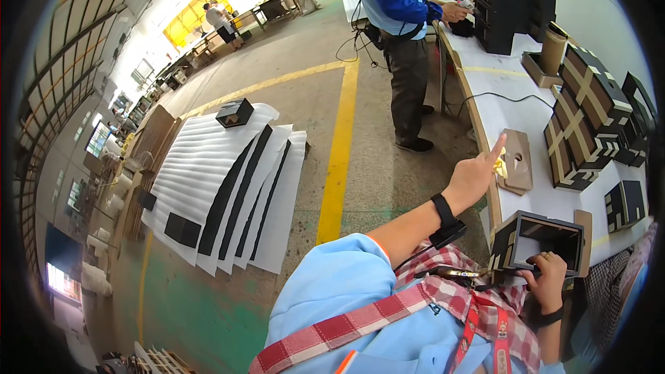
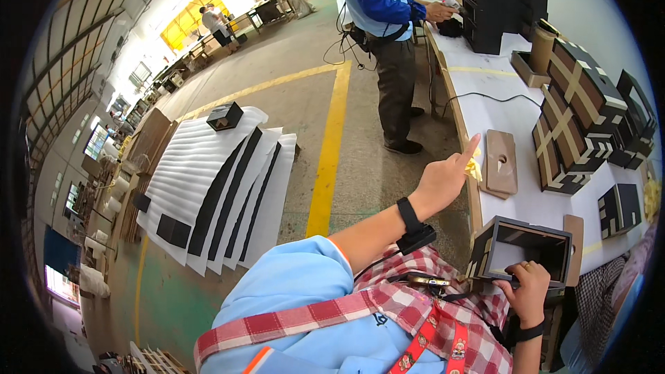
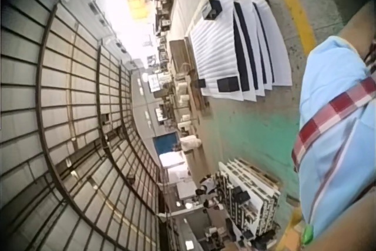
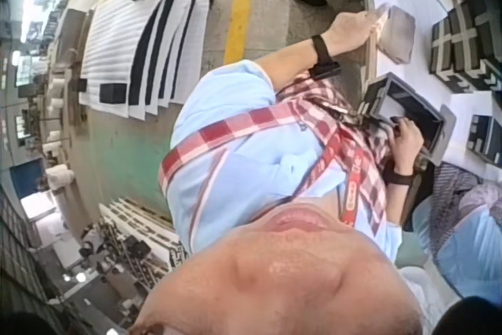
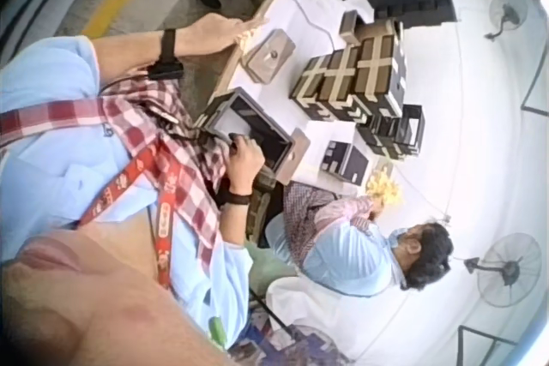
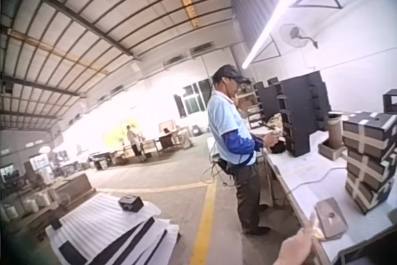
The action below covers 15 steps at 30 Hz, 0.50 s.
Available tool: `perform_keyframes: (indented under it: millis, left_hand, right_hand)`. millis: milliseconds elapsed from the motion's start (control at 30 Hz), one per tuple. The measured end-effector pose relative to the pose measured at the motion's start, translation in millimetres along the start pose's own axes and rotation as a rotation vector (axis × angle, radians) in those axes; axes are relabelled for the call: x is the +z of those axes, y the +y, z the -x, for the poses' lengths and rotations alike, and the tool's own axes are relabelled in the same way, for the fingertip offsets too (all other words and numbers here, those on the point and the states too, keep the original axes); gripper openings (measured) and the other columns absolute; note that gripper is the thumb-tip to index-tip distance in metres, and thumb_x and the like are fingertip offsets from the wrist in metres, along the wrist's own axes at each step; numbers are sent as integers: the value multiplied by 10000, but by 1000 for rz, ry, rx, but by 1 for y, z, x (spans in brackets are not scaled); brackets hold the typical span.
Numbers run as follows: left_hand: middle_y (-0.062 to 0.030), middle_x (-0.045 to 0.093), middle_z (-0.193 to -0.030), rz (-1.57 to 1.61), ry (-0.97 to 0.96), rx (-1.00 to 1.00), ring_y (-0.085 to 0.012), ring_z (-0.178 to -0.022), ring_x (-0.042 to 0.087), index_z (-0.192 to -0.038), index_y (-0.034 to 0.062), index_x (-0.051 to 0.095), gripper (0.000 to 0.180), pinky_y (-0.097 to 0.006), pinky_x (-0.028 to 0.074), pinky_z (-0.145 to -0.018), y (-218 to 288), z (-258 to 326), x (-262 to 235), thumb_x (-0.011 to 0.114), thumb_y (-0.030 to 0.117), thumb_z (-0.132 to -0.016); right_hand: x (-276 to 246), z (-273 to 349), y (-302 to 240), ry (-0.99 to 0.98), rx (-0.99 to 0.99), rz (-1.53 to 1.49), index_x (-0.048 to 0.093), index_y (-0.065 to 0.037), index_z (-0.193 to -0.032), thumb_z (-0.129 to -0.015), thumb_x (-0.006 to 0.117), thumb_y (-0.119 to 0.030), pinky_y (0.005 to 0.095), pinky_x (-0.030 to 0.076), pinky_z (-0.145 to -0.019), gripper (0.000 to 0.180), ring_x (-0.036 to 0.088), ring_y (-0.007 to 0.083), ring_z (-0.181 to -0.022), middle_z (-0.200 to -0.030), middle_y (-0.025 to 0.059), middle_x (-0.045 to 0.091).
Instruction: The person assembles small black boxes by hand, applying yellow tape to the edges and corners. They handle multiple boxes one at a time, wiping surfaces and securing tape strips before stacking the finished units on the table.
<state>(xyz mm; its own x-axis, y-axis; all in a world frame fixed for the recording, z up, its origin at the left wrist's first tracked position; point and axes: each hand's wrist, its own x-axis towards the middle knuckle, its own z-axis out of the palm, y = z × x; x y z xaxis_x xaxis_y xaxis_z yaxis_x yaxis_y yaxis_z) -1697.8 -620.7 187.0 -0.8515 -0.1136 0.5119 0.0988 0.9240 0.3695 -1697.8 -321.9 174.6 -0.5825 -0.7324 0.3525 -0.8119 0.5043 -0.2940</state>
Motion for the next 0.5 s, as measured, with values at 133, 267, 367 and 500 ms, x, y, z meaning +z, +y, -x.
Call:
perform_keyframes:
  millis: [133,267,367,500]
  left_hand:
    - [-120,523,-791,375,99,82,-325,-705,557,-1162,26,481,351,-375,470,-662,-7,13,3,537,59,-816]
    - [-149,504,-865,461,235,121,-325,-805,534,-947,6,505,188,-381,440,-716,-18,11,20,586,85,-797]
    - [-90,566,-833,570,236,-96,-211,-735,557,-904,36,546,141,-328,466,-680,-26,26,12,628,67,-794]
    - [-20,544,-723,1052,-21,-455,-88,-614,525,-1026,51,573,197,-239,432,-563,-4,26,2,588,27,-830]
  right_hand:
    - [-8,2,-12,62,59,25,610,-35,-761,-528,784,-271,385,395,-723,375,497,300,-792,-849,83,591]
    - [-15,16,4,73,145,164,577,-38,-766,-494,778,-230,417,381,-800,388,493,316,-883,-931,86,581]
    - [-14,6,27,-49,39,122,538,-57,-692,-547,765,-231,422,378,-834,320,499,320,-824,-768,103,553]
    - [-17,8,39,23,59,-19,608,-57,-707,-614,768,-341,363,380,-812,338,517,250,-704,-637,64,538]
